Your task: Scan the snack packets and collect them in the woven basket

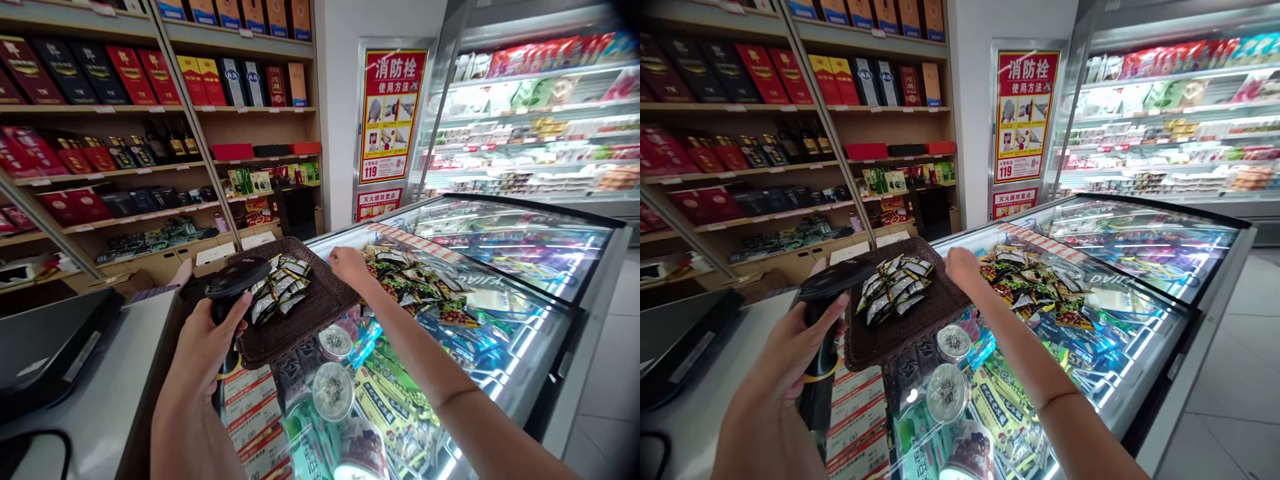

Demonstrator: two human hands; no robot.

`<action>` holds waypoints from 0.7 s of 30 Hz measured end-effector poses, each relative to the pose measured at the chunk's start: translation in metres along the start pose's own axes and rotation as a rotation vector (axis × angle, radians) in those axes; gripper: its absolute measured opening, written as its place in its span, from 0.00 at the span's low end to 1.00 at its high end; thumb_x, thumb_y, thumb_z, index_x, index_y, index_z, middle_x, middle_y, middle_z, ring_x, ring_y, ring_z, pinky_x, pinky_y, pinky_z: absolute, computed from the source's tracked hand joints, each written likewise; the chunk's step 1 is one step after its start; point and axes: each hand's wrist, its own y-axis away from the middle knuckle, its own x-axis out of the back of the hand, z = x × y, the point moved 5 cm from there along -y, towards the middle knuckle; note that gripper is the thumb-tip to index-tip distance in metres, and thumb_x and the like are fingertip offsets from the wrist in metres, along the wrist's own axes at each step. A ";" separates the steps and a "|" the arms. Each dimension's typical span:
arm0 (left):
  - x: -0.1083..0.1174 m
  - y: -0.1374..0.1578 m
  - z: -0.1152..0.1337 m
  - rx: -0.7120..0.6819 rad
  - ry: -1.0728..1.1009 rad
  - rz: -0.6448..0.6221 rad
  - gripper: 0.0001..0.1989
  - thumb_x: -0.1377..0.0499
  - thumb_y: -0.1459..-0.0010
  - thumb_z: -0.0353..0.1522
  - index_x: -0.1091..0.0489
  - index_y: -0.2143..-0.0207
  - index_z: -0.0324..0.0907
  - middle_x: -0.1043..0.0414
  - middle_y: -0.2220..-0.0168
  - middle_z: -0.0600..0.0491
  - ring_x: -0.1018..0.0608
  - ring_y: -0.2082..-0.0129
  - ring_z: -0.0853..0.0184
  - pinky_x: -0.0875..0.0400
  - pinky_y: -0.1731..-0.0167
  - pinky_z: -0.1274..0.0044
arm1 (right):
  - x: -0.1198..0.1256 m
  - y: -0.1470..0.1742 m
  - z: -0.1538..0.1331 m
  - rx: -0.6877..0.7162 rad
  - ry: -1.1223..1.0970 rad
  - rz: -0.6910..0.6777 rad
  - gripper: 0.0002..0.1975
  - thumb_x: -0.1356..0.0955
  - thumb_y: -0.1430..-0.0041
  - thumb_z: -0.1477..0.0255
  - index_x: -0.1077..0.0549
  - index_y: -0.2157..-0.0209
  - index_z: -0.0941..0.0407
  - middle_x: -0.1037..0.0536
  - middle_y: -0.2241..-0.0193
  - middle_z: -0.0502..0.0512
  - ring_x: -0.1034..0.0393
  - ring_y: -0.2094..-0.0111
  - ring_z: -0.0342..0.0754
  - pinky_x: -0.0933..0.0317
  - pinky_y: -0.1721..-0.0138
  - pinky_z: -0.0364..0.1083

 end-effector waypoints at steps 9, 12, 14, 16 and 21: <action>-0.007 0.010 0.013 -0.014 0.001 -0.096 0.29 0.31 0.63 0.54 0.29 0.69 0.41 0.30 0.77 0.56 0.27 0.78 0.67 0.34 0.77 0.77 | -0.071 -0.030 -0.081 -0.079 -0.332 -0.400 0.11 0.28 0.45 0.65 0.26 0.69 0.60 0.21 0.62 0.62 0.26 0.56 0.55 0.33 0.57 0.47; -0.008 0.010 0.012 -0.034 0.004 -0.097 0.29 0.33 0.62 0.56 0.29 0.69 0.41 0.30 0.78 0.56 0.27 0.78 0.66 0.33 0.76 0.76 | -0.060 -0.019 -0.066 -0.078 -0.646 -0.392 0.09 0.31 0.42 0.72 0.33 0.74 0.57 0.25 0.70 0.52 0.27 0.66 0.46 0.30 0.66 0.42; -0.009 0.010 0.011 -0.038 -0.011 -0.110 0.29 0.33 0.61 0.56 0.29 0.69 0.41 0.30 0.78 0.56 0.26 0.77 0.66 0.32 0.74 0.75 | -0.042 -0.008 -0.042 -0.077 -0.885 -0.332 0.10 0.33 0.42 0.75 0.36 0.75 0.56 0.30 0.74 0.48 0.30 0.70 0.42 0.29 0.69 0.41; -0.014 0.012 0.012 -0.042 -0.031 -0.140 0.28 0.33 0.61 0.56 0.30 0.70 0.41 0.30 0.78 0.56 0.26 0.75 0.65 0.31 0.74 0.75 | -0.021 0.001 -0.016 -0.062 -0.991 -0.290 0.10 0.32 0.43 0.76 0.37 0.75 0.56 0.33 0.77 0.45 0.32 0.72 0.41 0.27 0.68 0.42; -0.032 0.019 0.018 -0.072 -0.024 -0.256 0.29 0.33 0.61 0.56 0.28 0.69 0.41 0.31 0.74 0.56 0.27 0.75 0.67 0.31 0.73 0.76 | 0.029 0.014 0.027 -0.036 -1.128 -0.267 0.11 0.30 0.43 0.75 0.37 0.74 0.56 0.29 0.78 0.47 0.28 0.72 0.42 0.27 0.68 0.43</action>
